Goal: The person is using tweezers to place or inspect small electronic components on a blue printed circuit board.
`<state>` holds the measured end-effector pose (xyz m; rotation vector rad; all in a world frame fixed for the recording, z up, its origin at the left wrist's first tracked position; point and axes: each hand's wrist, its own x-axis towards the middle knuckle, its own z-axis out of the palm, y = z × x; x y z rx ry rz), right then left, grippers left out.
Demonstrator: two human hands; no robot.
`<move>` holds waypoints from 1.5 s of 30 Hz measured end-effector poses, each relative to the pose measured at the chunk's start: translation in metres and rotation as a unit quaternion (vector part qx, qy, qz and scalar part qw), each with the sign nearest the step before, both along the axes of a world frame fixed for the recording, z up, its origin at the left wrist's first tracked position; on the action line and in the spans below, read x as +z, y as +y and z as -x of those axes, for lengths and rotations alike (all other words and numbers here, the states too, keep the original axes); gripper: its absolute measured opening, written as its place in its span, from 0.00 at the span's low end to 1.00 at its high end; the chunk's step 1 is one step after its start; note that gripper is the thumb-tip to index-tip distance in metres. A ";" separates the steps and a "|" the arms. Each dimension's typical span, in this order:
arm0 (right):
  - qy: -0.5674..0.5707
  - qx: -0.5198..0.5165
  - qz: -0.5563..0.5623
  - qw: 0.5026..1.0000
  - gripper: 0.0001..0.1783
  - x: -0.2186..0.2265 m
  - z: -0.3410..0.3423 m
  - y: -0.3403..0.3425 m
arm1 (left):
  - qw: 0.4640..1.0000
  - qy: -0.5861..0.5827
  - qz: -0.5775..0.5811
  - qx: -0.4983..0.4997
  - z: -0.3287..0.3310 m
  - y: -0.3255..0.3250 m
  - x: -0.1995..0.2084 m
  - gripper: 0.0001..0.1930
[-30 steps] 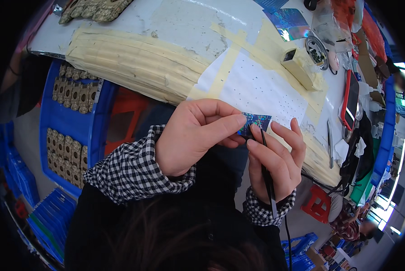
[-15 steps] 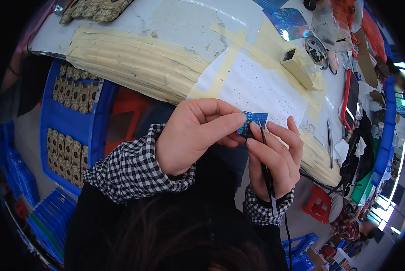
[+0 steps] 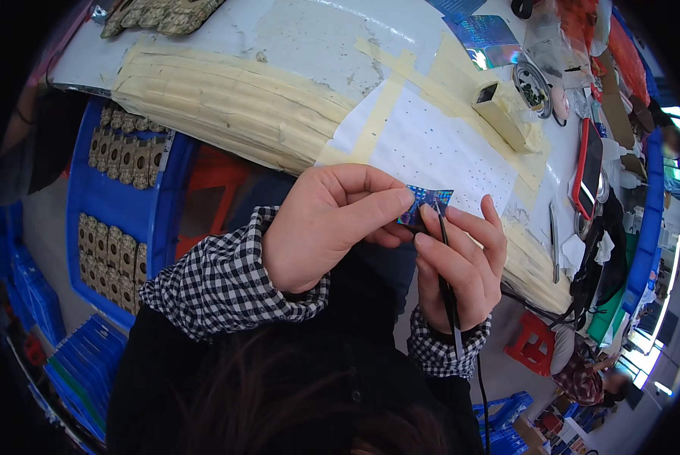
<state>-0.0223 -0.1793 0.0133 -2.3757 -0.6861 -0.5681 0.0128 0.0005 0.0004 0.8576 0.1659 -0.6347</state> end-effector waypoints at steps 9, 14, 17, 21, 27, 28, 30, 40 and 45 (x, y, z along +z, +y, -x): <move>-0.015 -0.001 0.035 0.999 0.15 0.000 0.001 0.000 | 1.000 -0.005 -0.002 0.001 0.000 0.000 -0.001 0.07; -0.029 -0.009 0.059 0.998 0.14 0.001 0.002 0.001 | 1.000 -0.008 -0.005 0.006 0.001 -0.001 0.000 0.07; -0.034 -0.010 0.007 0.999 0.14 0.000 0.006 0.000 | 1.000 -0.007 -0.011 0.002 0.000 -0.002 0.000 0.07; -0.026 0.000 0.019 0.999 0.15 0.001 0.003 -0.002 | 1.000 -0.007 -0.014 0.003 0.001 -0.002 0.000 0.07; -0.012 -0.012 0.024 1.000 0.14 0.000 0.004 0.000 | 1.000 -0.003 0.000 0.004 0.001 0.000 0.000 0.09; -0.011 -0.013 0.027 0.999 0.14 0.000 0.003 0.000 | 1.000 -0.002 0.005 0.003 0.001 0.000 0.000 0.10; -0.010 -0.014 0.030 0.999 0.14 0.001 0.003 0.000 | 1.000 -0.004 0.002 0.000 0.000 0.000 0.001 0.10; -0.011 -0.009 0.030 0.999 0.14 0.000 0.002 0.001 | 1.000 -0.014 -0.011 -0.002 0.000 -0.001 0.001 0.07; -0.011 -0.013 0.031 0.999 0.14 0.000 0.004 0.000 | 1.000 -0.010 -0.004 -0.002 0.000 0.000 0.001 0.09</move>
